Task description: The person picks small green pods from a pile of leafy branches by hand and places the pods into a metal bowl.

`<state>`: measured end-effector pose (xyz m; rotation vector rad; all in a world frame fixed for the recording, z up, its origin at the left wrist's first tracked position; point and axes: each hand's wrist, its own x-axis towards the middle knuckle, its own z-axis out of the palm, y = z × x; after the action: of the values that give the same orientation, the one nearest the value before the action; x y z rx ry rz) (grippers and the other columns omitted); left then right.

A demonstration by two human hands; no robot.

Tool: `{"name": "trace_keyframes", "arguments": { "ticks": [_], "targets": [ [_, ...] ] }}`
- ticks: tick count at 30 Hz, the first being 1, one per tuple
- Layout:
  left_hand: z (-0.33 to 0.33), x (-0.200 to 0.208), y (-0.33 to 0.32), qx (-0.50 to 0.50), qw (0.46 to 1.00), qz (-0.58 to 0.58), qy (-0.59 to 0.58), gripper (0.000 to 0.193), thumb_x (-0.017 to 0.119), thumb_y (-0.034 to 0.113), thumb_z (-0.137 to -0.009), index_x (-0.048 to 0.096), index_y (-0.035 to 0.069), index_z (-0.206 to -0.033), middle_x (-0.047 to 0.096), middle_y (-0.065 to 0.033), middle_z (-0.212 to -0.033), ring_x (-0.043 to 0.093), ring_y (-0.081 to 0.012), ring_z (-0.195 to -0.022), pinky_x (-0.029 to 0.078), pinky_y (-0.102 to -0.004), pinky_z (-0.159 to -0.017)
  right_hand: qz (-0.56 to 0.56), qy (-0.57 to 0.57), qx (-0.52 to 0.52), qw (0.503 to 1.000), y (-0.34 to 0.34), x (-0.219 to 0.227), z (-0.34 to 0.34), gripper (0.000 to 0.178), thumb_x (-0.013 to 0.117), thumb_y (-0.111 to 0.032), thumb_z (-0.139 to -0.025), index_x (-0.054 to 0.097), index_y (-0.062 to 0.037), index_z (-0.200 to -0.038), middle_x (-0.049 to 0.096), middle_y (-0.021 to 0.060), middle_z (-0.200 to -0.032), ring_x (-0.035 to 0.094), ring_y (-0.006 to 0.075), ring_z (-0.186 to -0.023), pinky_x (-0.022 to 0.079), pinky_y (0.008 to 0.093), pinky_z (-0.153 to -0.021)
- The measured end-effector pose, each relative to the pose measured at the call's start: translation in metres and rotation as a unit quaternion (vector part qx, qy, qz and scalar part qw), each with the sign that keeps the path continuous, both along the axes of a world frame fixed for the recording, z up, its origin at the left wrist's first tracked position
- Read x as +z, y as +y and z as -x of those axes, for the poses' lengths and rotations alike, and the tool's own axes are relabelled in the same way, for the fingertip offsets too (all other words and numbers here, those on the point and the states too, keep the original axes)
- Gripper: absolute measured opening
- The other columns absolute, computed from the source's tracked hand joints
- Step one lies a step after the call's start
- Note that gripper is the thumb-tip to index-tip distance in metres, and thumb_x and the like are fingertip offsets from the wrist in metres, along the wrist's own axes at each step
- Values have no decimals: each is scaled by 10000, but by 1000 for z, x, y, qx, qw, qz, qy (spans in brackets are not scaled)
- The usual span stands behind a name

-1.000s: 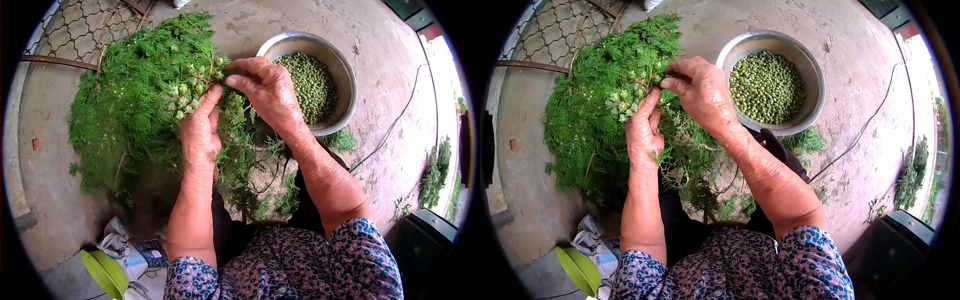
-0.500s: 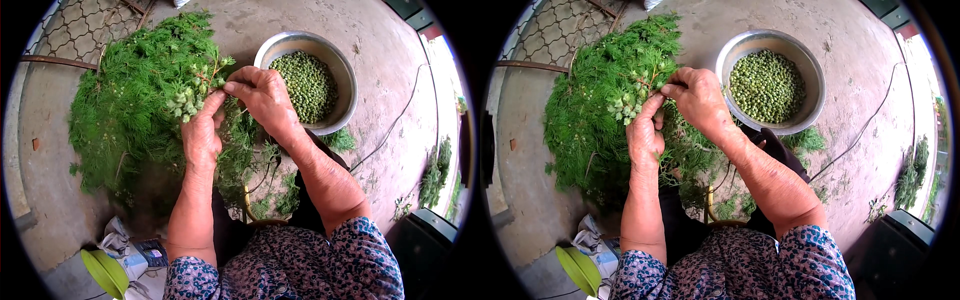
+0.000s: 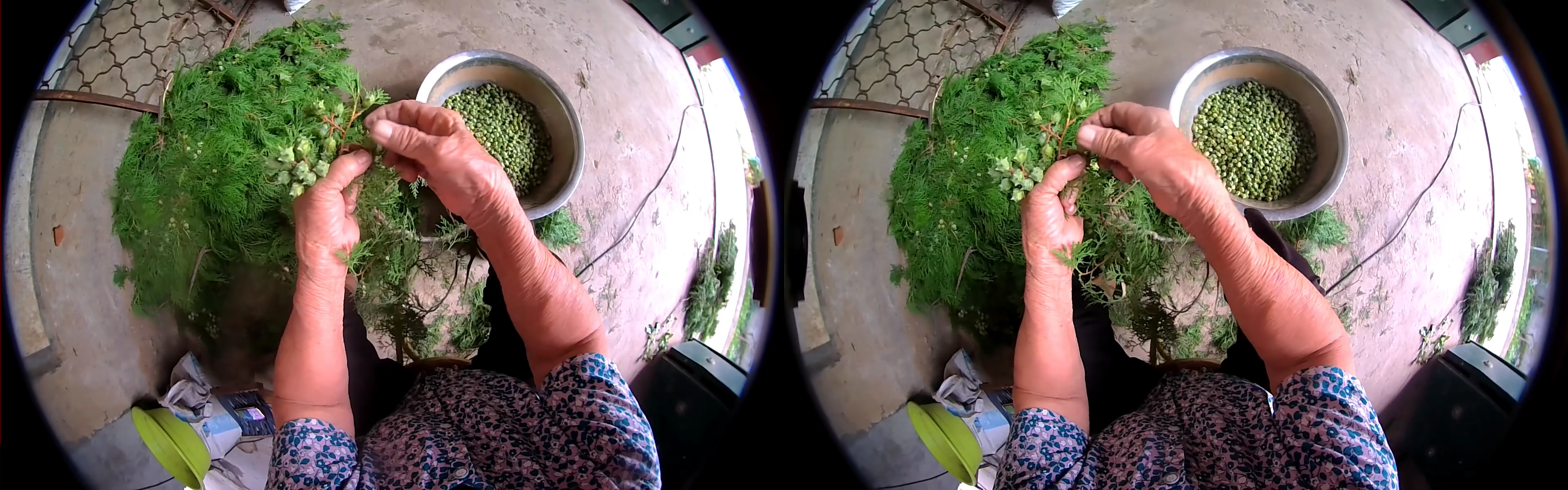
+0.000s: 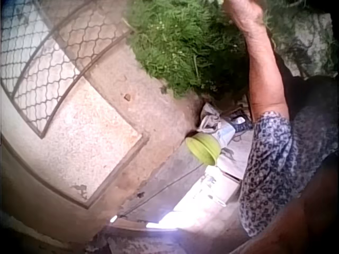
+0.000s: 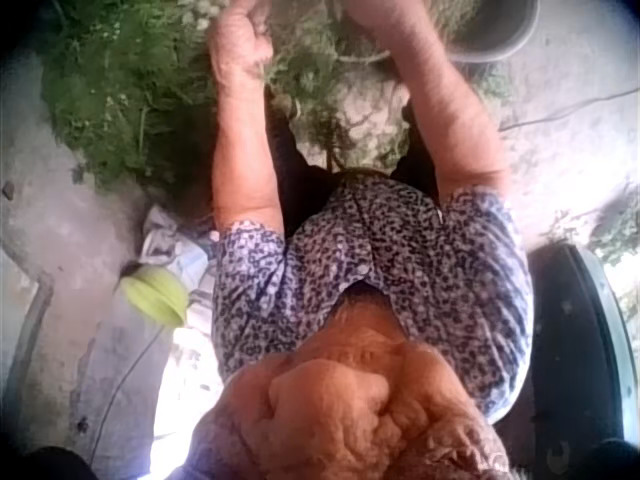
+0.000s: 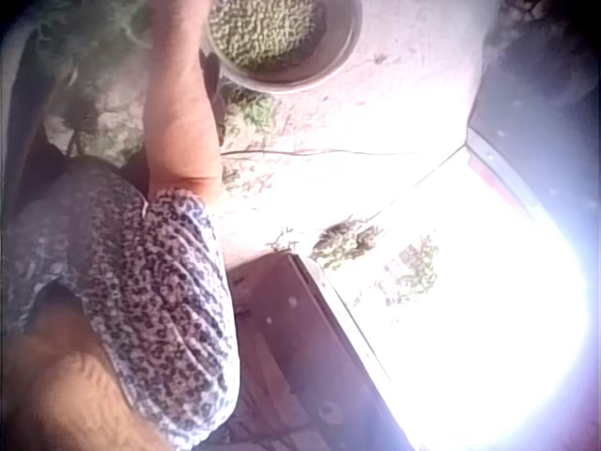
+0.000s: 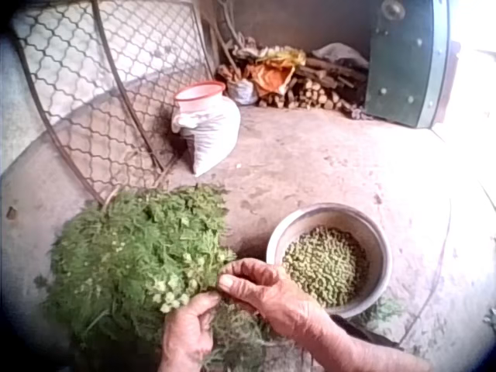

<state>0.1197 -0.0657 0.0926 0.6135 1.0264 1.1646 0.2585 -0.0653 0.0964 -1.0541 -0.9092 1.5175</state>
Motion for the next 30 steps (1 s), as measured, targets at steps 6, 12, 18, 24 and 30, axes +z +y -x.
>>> {"name": "trace_keyframes", "arguments": {
  "ticks": [6, 12, 18, 24, 30],
  "targets": [
    [11, -11, 1, -66, 998, 3, 3, 165, 675, 92, -684, 626, 70, -840, 582, 36, -763, 484, -47, -616, 357, -183, -537, 8, -97, -4, 995, -4, 4, 9, 185, 614, -204, -826, 606, -30, -886, 537, -30, -622, 445, 33, -522, 360, 173, -467],
    [5, -6, -1, -28, 999, 15, -36, 169, 669, 92, -693, 613, 46, -845, 605, -6, -783, 559, -101, -710, 448, -220, -665, 71, 127, 2, 989, 1, -9, 3, 182, 584, -228, -846, 590, -50, -881, 562, -5, -714, 497, 66, -588, 388, 189, -512],
    [12, -13, 6, -5, 998, 39, -45, 184, 680, 103, -693, 609, 45, -853, 607, -12, -796, 559, -105, -721, 451, -227, -674, 84, 156, -6, 984, 4, -6, -1, 163, 573, -186, -850, 590, -44, -930, 589, 2, -828, 522, 83, -698, 434, 228, -591],
    [9, -8, 3, -11, 999, 16, -51, 164, 669, 69, -703, 612, 26, -851, 613, -24, -798, 561, -104, -692, 447, -210, -639, 57, 56, 14, 997, -3, -5, 7, 149, 610, -194, -827, 618, -51, -787, 571, -25, -680, 467, 52, -547, 369, 169, -456],
    [13, -14, 4, -17, 998, 1, -63, 153, 676, 60, -692, 622, 23, -831, 616, -16, -753, 548, -76, -620, 420, -176, -545, 134, 192, -7, 972, 2, -7, -6, 149, 557, -175, -860, 579, -42, -797, 536, -2, -688, 457, 66, -542, 368, 179, -440]
  ]
}}
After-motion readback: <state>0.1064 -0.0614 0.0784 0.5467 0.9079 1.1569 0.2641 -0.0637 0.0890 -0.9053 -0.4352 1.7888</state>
